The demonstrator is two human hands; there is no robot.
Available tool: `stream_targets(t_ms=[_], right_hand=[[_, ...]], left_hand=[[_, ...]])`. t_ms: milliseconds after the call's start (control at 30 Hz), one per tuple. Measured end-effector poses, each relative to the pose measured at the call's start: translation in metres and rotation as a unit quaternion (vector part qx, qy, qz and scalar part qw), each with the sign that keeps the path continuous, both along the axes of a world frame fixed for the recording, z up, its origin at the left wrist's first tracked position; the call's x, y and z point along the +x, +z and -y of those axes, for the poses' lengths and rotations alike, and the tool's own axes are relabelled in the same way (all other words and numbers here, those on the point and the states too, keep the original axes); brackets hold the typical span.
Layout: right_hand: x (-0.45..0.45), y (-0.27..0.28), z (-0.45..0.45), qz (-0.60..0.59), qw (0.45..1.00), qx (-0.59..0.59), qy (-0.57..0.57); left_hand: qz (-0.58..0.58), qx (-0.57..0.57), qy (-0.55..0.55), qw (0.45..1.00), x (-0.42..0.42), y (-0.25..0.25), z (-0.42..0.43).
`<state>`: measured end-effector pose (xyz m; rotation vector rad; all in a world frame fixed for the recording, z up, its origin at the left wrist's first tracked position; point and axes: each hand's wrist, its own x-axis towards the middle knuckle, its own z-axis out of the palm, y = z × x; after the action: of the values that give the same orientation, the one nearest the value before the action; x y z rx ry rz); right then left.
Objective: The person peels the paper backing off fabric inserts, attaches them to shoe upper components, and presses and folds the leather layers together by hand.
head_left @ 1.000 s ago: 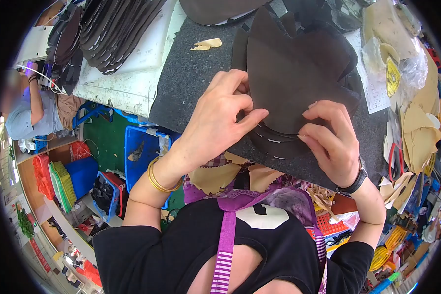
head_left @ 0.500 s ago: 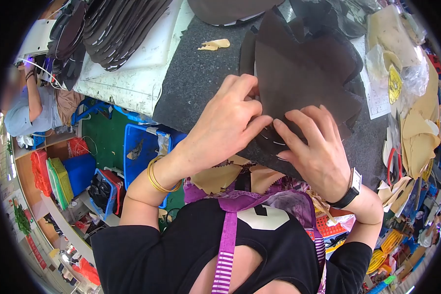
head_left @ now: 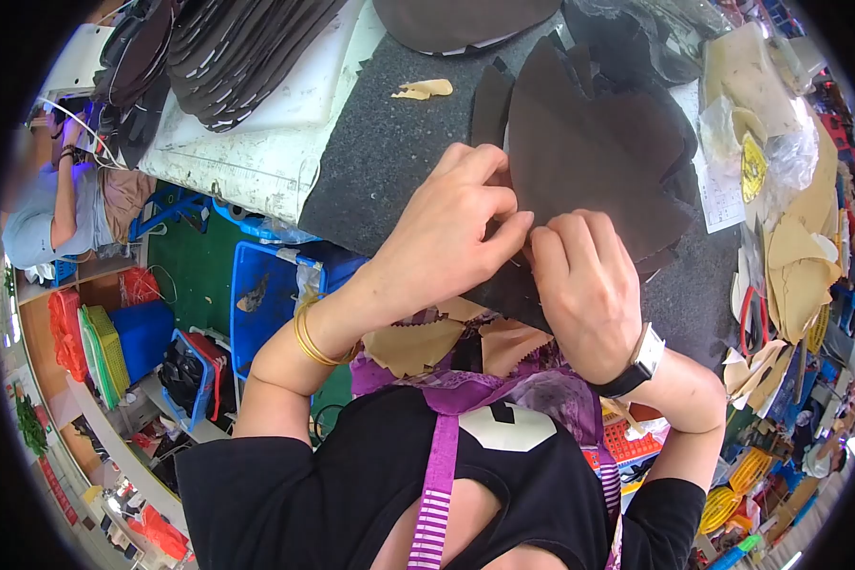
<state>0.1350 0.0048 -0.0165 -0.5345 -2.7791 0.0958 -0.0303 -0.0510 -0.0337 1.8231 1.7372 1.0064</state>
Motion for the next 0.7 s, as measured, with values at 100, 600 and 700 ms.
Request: stream_targets(t_ms=[100, 600, 700], right_hand=[[0.0, -0.001, 0.007, 0.004, 0.999, 0.039, 0.002], [0.008, -0.01, 0.011, 0.032, 0.993, 0.098, 0.056], [0.015, -0.004, 0.012, 0.036, 0.995, 0.059, 0.066]], left_hand=[[0.031, 0.025, 0.034, 0.999, 0.001, -0.004, 0.0], [0.002, -0.057, 0.017, 0.998, -0.028, 0.006, -0.031], [-0.176, 0.191, -0.012, 0.966, -0.034, 0.014, -0.038]])
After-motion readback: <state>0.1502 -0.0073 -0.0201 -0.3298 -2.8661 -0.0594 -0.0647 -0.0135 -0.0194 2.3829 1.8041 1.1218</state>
